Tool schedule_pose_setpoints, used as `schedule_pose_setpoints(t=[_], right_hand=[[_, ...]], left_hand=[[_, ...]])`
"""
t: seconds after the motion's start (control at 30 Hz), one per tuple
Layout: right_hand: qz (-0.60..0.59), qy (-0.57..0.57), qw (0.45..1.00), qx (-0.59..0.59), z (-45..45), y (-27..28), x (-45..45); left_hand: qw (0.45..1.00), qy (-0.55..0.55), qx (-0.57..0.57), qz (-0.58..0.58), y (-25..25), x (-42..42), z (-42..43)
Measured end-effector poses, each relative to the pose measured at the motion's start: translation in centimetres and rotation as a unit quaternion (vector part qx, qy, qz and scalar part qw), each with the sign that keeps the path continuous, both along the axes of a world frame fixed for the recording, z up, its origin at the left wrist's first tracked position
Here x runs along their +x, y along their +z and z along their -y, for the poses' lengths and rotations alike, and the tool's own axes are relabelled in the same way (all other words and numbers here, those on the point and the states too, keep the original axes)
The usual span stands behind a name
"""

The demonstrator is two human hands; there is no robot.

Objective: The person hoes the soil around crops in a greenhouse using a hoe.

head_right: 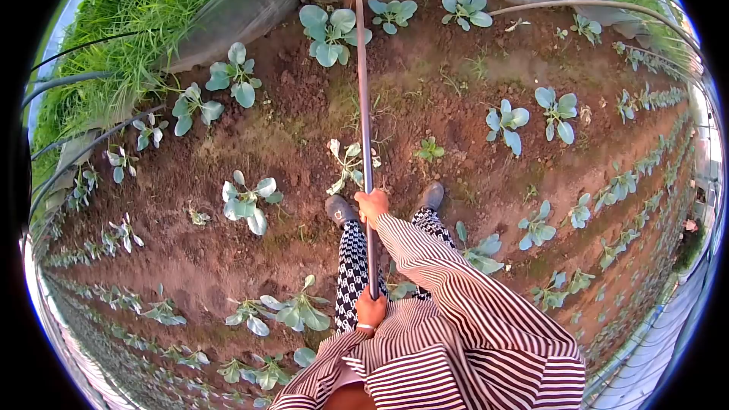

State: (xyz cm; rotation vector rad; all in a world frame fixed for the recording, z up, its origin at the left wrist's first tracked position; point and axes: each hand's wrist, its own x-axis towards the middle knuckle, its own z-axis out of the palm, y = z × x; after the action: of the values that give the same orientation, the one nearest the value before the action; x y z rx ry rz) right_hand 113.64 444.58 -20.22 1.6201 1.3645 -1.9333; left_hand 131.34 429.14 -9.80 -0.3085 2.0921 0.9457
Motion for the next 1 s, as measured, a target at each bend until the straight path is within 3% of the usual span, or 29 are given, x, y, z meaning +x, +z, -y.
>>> schedule_pose_setpoints(t=[0.17,0.23,0.27,0.3,0.37,0.43,0.47,0.5,0.57,0.6,0.7,0.77,0.8,1.0], right_hand=[[-0.022,0.119,0.985,0.121,-3.8,-1.2,-5.6],[-0.006,0.116,0.985,0.126,-6.0,-5.0,-8.1],[0.056,0.129,0.978,0.154,-6.6,-5.3,-9.1],[0.086,0.146,0.976,0.137,-7.1,-6.7,-8.5],[0.118,0.147,0.972,0.144,-4.5,-4.9,-4.3],[0.136,0.122,0.971,0.157,-0.5,-3.4,-0.7],[0.099,0.091,0.987,0.085,1.0,-3.9,1.2],[0.053,0.059,0.997,0.014,1.8,-4.6,1.6],[0.078,-0.013,0.997,-0.001,2.6,-3.6,0.2],[0.052,-0.027,0.998,-0.023,2.3,-3.0,0.3],[0.001,-0.035,0.995,-0.09,1.2,-1.1,1.6],[-0.051,-0.125,0.974,-0.18,0.8,-0.3,2.4],[-0.036,-0.083,0.992,-0.09,1.3,0.0,1.6],[-0.079,-0.142,0.975,-0.15,-3.8,5.7,0.2]], left_hand=[[0.999,0.014,0.025,-0.023,-4.5,-3.9,-3.7],[0.999,0.026,0.029,0.02,-5.9,-6.5,-6.2],[0.998,0.026,0.02,0.061,-6.7,-6.8,-7.0],[0.97,0.109,0.096,0.193,-5.1,-7.2,-7.2],[0.954,0.15,0.132,0.223,-1.6,-4.7,-5.6],[0.991,0.05,0.072,0.102,-2.7,0.2,-0.6],[0.996,0.017,0.021,0.081,-2.0,1.3,1.3],[0.998,-0.016,-0.029,0.052,0.7,-0.5,1.9],[0.997,-0.037,-0.068,0.019,1.3,-1.8,2.5],[0.997,-0.016,-0.072,-0.015,-0.3,-0.5,2.9],[0.988,-0.091,-0.121,-0.035,-2.9,3.1,4.0],[0.992,-0.058,-0.087,-0.071,-3.5,4.1,4.2],[0.994,-0.031,-0.054,-0.088,-3.4,3.6,4.0],[0.994,-0.061,-0.045,-0.082,-0.3,-0.1,0.0]])
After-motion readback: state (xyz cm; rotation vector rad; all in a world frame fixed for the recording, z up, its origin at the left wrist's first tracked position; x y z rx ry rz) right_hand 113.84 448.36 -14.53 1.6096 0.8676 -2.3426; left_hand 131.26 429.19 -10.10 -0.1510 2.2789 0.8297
